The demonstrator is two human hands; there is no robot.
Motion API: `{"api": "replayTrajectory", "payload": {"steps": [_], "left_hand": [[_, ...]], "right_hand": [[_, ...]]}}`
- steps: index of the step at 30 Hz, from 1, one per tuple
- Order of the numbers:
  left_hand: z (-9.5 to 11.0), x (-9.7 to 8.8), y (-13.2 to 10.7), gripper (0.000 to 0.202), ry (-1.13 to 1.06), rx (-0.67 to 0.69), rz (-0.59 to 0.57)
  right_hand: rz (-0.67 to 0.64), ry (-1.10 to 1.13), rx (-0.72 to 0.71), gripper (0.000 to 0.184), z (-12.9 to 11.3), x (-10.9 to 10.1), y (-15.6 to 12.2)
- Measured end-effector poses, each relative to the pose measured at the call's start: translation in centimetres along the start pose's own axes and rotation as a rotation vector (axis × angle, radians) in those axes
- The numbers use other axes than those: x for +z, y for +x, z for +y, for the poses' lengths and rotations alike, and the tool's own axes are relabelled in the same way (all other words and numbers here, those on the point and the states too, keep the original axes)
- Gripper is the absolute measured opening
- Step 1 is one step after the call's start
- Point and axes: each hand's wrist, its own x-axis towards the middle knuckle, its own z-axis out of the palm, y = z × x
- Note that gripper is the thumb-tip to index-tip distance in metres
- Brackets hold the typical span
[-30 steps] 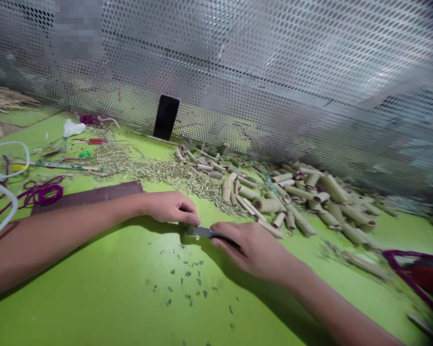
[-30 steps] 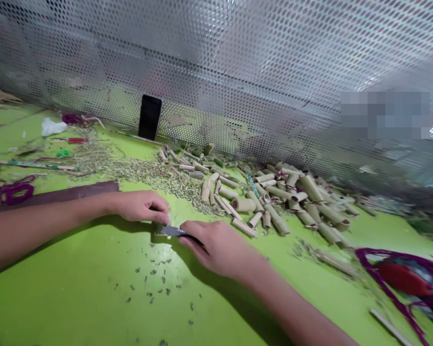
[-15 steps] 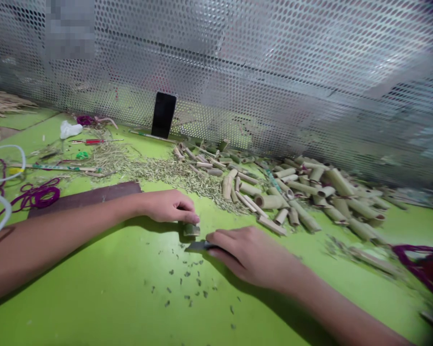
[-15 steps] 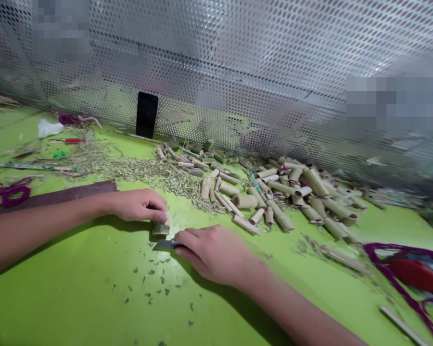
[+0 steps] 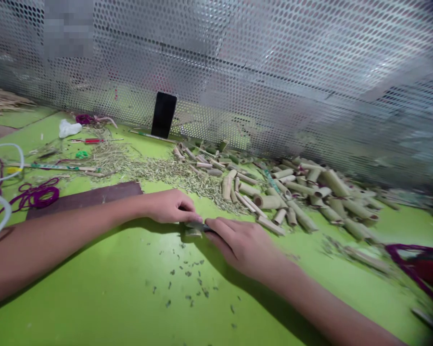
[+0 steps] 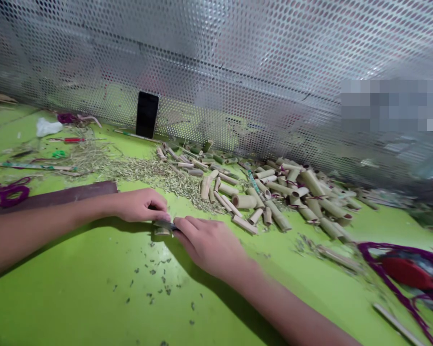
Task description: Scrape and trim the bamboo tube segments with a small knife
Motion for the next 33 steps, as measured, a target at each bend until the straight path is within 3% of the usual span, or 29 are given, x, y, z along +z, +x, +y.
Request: {"api": "replayTrajectory", "payload": {"steps": [13, 21, 25, 29, 33], "left_hand": [[0.2, -0.3, -0.1, 0.044, -0.005, 0.007, -0.044], [0.2, -0.6, -0.2, 0.046, -0.037, 0.016, -0.069], [0.1, -0.6, -0.2, 0.053, -0.044, 0.007, -0.073], [0.1, -0.4, 0.0, 0.052, -0.035, 0.018, -0.06], [0.2, -0.3, 0.0, 0.052, -0.025, 0.019, -0.053]], "right_hand": [[-0.093, 0.122, 0.043, 0.026, 0.6, -0.5, -0.1], [-0.174, 0.141, -0.052, 0.034, 0.5, -0.8, -1.0], [-0.091, 0.098, -0.114, 0.037, 0.5, -0.7, -1.2], [0.016, -0.004, -0.055, 0.038, 0.4, -0.3, -0.8], [0.041, -0.027, -0.025, 0.042, 0.0, 0.1, -0.2]]}}
